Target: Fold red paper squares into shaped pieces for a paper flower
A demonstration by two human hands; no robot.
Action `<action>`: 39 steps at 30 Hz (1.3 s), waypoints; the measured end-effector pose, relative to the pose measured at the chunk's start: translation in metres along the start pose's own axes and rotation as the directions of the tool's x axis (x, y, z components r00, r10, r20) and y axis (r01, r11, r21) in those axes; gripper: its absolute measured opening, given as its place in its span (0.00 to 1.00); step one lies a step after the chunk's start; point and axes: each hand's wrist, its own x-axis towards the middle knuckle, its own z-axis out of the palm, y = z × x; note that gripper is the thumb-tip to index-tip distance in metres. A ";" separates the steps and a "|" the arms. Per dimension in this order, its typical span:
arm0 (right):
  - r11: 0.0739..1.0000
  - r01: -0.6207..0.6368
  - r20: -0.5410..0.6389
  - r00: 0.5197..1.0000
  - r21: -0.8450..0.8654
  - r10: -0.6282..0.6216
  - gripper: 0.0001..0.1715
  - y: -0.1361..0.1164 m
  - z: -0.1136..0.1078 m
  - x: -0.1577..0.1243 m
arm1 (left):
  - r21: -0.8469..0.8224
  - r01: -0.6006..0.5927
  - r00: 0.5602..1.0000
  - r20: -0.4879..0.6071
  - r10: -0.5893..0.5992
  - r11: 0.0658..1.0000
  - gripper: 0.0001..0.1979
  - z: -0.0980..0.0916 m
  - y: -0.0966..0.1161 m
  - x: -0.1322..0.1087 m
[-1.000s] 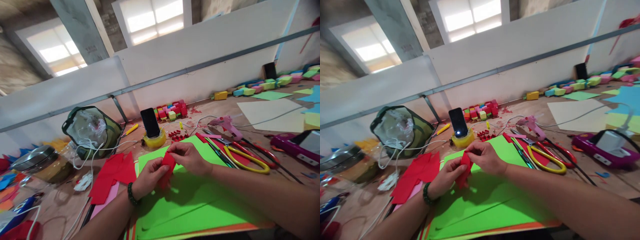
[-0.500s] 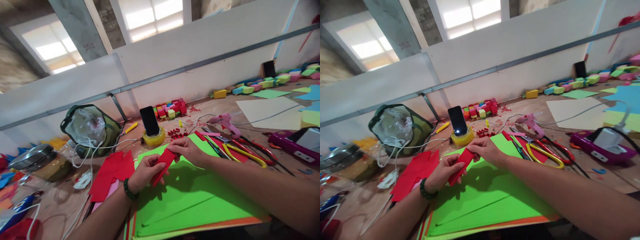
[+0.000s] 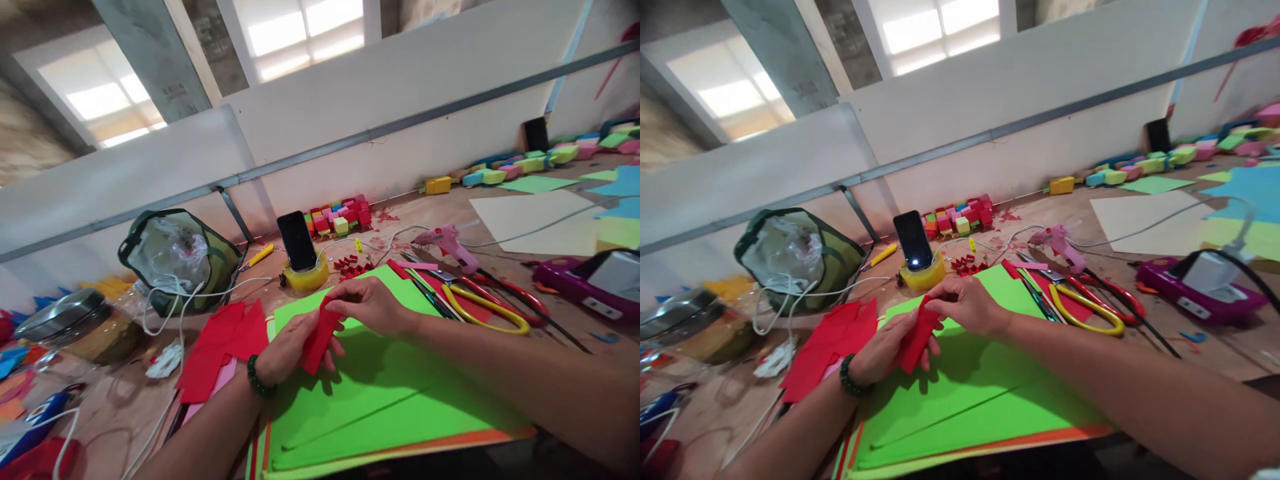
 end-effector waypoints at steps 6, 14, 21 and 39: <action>0.998 -0.010 0.032 0.999 0.054 0.008 0.10 -0.002 0.001 -0.001 | -0.017 -0.011 1.000 -0.008 0.011 1.000 0.25 0.001 0.001 0.002; 0.964 -0.167 0.127 0.982 0.207 0.143 0.15 -0.002 -0.001 0.003 | -0.012 0.004 0.995 -0.100 -0.005 1.000 0.25 0.005 0.000 0.002; 0.958 -0.179 0.145 0.978 0.226 0.148 0.20 0.002 -0.001 0.007 | 0.152 -0.121 0.951 -0.264 0.158 0.981 0.22 0.000 0.001 0.008; 0.961 -0.262 0.142 0.958 0.084 0.249 0.23 0.001 -0.004 0.006 | 0.125 -0.153 0.923 -0.336 0.187 0.980 0.25 0.003 -0.001 0.007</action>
